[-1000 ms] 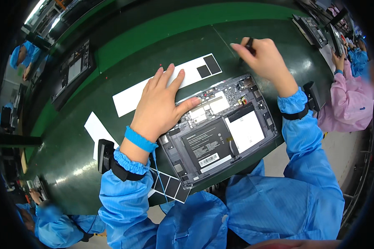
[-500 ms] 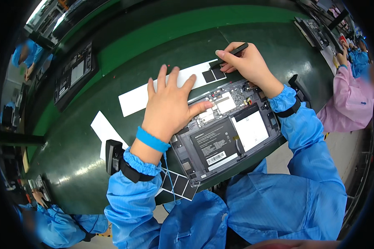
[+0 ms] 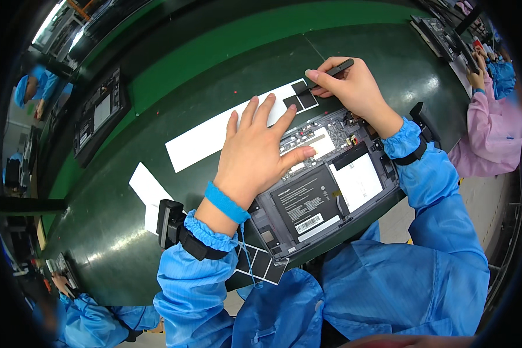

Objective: The worker is assembling internal laptop components, using tweezers to place small parts and applying adhesive strips on a factory production line.

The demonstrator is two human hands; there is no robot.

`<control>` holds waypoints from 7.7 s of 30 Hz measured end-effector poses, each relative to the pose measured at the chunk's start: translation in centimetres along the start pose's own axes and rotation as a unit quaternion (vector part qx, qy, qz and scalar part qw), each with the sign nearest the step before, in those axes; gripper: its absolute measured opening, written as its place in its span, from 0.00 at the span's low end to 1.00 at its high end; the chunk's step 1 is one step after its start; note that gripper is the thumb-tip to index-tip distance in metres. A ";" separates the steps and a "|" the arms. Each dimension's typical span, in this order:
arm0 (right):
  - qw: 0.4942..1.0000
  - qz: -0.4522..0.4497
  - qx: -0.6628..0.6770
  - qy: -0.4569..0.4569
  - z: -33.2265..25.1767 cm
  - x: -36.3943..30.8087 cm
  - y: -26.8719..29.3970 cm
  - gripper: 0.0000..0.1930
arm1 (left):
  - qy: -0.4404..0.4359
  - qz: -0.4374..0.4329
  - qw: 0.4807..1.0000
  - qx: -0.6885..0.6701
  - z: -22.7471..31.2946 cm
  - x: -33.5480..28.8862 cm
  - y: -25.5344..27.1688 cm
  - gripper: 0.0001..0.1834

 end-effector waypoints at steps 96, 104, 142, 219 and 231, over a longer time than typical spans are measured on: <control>0.997 -0.049 0.061 0.003 -2.7 -5.7 1.3 0.07 | 0.299 -0.159 0.933 -0.125 2.8 3.1 1.9 0.25; 0.988 0.074 0.067 0.120 -1.9 -4.7 1.8 0.12 | 0.297 -0.149 0.933 -0.134 2.3 2.3 1.7 0.24; 0.968 -0.175 -0.049 0.171 -8.4 -4.0 -19.5 0.14 | 0.236 0.122 0.964 -0.013 -8.3 -16.4 3.6 0.39; 0.938 -0.244 0.025 0.246 -8.5 -4.4 -18.8 0.09 | 0.225 0.126 0.966 0.010 -8.1 -16.4 3.6 0.37; 0.980 -0.100 0.151 0.077 -6.8 -4.7 -6.1 0.11 | 0.163 0.223 0.960 -0.045 -6.3 -15.0 6.8 0.24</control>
Point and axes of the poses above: each hand's wrist, its own x-axis towards the middle knuckle, its own y-axis out of the back of the hand, z = x × y, the point moved 4 cm from there along x, towards the middle knuckle, and after that the axes turned 12 degrees about y, right-handed, at the moved point
